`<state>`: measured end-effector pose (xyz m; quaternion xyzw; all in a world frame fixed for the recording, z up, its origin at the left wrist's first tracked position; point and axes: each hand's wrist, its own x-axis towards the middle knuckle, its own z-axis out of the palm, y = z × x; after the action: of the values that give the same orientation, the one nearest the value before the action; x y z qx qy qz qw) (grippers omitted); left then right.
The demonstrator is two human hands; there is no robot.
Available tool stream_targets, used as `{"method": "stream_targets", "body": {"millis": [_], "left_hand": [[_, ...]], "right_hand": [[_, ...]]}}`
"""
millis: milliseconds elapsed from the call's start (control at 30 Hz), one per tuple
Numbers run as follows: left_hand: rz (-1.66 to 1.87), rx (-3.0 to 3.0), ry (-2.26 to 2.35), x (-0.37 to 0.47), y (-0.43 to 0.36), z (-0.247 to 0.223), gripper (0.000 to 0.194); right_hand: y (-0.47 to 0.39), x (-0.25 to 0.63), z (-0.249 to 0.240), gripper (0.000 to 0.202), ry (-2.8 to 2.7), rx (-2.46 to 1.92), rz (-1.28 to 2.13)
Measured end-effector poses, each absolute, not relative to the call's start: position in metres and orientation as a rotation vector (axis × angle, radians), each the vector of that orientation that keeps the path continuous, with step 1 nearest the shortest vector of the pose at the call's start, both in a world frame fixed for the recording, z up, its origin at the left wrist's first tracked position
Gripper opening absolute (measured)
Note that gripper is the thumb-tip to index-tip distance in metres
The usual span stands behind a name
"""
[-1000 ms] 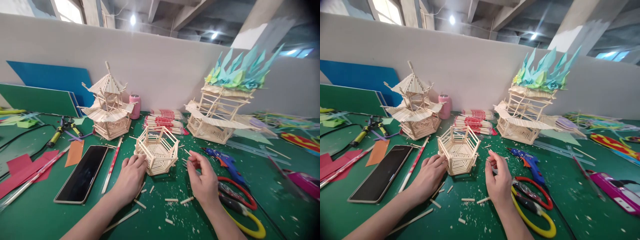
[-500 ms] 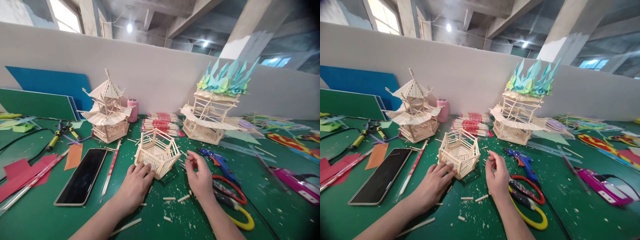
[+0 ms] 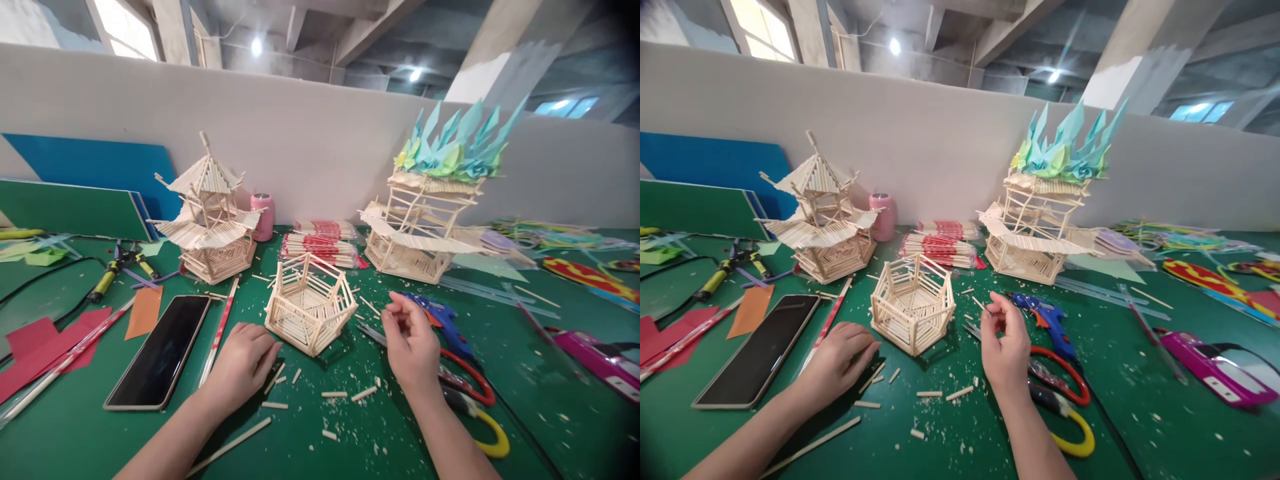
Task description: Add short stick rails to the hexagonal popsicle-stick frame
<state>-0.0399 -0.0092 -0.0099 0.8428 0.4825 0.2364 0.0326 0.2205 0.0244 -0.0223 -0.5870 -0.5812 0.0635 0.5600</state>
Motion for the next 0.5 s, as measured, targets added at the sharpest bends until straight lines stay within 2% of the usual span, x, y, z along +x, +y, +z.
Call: {"method": "stream_targets", "body": {"millis": [500], "left_hand": [[0.735, 2.578, 1.402, -0.0361, -0.0119, -0.0146, 0.028]], "right_hand": [[0.0315, 0.2257, -0.0141, 0.029, -1.249, -1.286, 0.049]]}}
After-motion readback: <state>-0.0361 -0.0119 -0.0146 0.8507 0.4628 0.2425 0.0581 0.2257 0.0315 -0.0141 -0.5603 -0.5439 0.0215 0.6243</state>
